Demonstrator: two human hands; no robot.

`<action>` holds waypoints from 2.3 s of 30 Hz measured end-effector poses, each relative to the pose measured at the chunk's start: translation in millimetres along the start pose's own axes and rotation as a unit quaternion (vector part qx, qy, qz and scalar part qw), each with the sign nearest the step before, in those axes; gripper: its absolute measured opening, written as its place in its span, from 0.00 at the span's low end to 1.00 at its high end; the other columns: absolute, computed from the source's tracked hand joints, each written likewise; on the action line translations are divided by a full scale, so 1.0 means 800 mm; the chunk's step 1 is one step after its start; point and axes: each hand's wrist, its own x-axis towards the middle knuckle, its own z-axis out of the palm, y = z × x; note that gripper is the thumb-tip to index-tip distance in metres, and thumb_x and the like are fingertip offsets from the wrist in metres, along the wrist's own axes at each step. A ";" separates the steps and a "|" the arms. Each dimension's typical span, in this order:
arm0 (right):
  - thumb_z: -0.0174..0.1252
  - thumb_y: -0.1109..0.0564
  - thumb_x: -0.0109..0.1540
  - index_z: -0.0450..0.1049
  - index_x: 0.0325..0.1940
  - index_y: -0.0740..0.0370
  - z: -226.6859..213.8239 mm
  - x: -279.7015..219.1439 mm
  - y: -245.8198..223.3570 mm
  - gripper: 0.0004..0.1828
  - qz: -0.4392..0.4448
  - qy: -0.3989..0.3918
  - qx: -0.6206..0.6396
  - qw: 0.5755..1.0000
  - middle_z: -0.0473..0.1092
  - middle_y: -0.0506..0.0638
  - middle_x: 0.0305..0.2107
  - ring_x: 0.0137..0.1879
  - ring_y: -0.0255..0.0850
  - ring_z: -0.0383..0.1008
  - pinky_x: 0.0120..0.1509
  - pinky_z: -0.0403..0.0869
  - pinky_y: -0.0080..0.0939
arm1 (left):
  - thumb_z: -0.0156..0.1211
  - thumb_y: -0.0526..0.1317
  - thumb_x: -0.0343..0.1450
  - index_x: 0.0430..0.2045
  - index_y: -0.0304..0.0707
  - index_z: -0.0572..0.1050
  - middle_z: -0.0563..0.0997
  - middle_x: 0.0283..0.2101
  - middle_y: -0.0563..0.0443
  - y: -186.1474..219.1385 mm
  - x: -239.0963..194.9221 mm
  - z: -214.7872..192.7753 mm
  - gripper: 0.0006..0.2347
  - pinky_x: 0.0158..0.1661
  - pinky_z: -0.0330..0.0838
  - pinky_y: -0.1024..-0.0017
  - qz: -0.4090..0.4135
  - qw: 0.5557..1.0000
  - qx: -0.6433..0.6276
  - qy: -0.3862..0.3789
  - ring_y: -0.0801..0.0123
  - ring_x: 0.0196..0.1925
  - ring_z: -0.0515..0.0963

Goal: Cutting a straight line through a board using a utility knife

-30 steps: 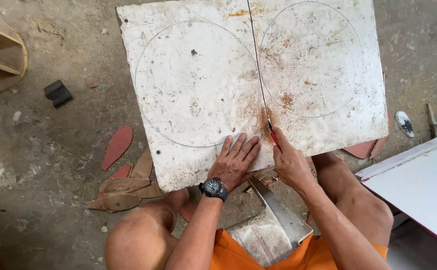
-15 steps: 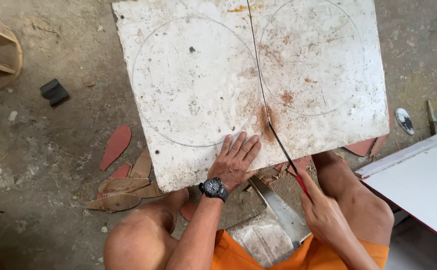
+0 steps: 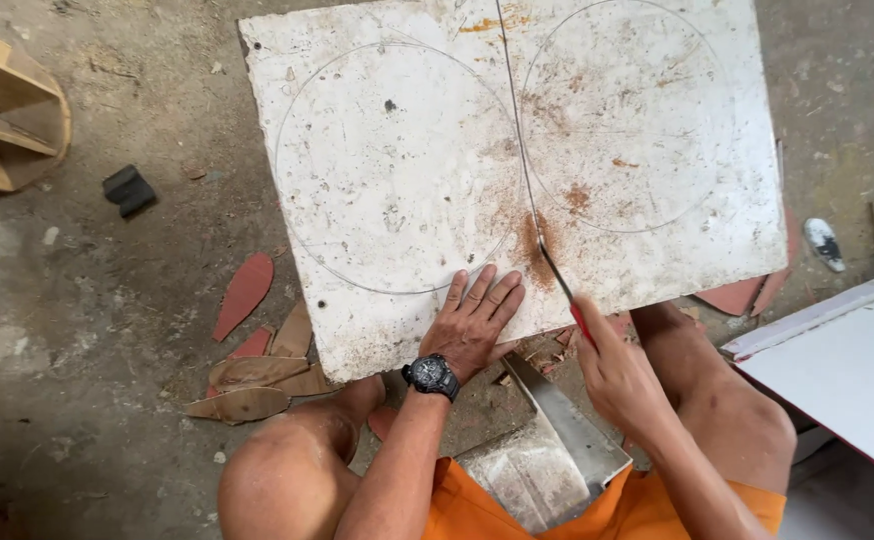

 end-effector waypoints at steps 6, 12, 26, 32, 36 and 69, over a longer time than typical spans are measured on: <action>0.44 0.47 0.63 0.50 0.77 0.23 0.013 -0.051 0.081 0.37 0.059 -0.005 -0.009 0.998 0.68 0.60 0.61 0.59 0.70 0.71 0.67 0.67 0.71 | 0.63 0.61 0.64 0.72 0.51 0.57 0.56 0.77 0.52 0.001 -0.001 0.006 0.41 0.74 0.39 0.44 -0.002 0.999 0.030 0.014 0.52 0.79 0.51; 0.36 0.54 0.69 0.50 0.80 0.41 0.018 0.060 0.000 0.32 -0.002 0.002 0.015 1.000 0.67 0.75 0.58 0.55 0.71 0.76 0.61 0.72 0.73 | 0.66 0.61 0.64 0.72 0.50 0.58 0.57 0.76 0.51 0.003 0.003 -0.003 0.41 0.73 0.43 0.44 -0.004 1.000 -0.002 -0.005 0.50 0.78 0.53; 0.40 0.49 0.66 0.52 0.78 0.36 0.013 -0.040 0.049 0.33 0.087 -0.019 -0.008 0.996 0.76 0.67 0.29 0.29 0.61 0.73 0.41 0.67 0.47 | 0.66 0.68 0.64 0.73 0.49 0.60 0.58 0.77 0.54 -0.004 0.005 -0.016 0.43 0.73 0.49 0.46 0.027 0.996 0.090 0.009 0.55 0.77 0.61; 0.41 0.49 0.66 0.51 0.79 0.36 0.030 -0.006 0.063 0.35 0.054 0.004 -0.026 0.998 0.78 0.63 0.36 0.31 0.63 0.74 0.42 0.70 0.48 | 0.64 0.70 0.65 0.73 0.50 0.58 0.57 0.77 0.55 -0.002 0.003 -0.008 0.44 0.73 0.48 0.46 0.026 0.995 0.099 0.008 0.54 0.77 0.59; 0.38 0.50 0.69 0.49 0.80 0.36 0.037 0.084 0.016 0.33 -0.002 0.029 0.008 1.000 0.72 0.76 0.49 0.53 0.72 0.75 0.62 0.71 0.72 | 0.67 0.61 0.61 0.71 0.51 0.58 0.58 0.76 0.53 0.001 0.003 -0.008 0.42 0.74 0.42 0.45 0.003 1.000 0.015 -0.004 0.52 0.79 0.53; 0.37 0.49 0.69 0.49 0.80 0.41 0.018 0.038 -0.004 0.32 0.000 -0.001 -0.015 1.000 0.66 0.73 0.59 0.55 0.73 0.73 0.61 0.71 0.73 | 0.66 0.60 0.62 0.72 0.51 0.58 0.58 0.76 0.52 0.000 -0.001 -0.009 0.42 0.73 0.44 0.45 0.000 1.000 0.013 0.003 0.51 0.78 0.54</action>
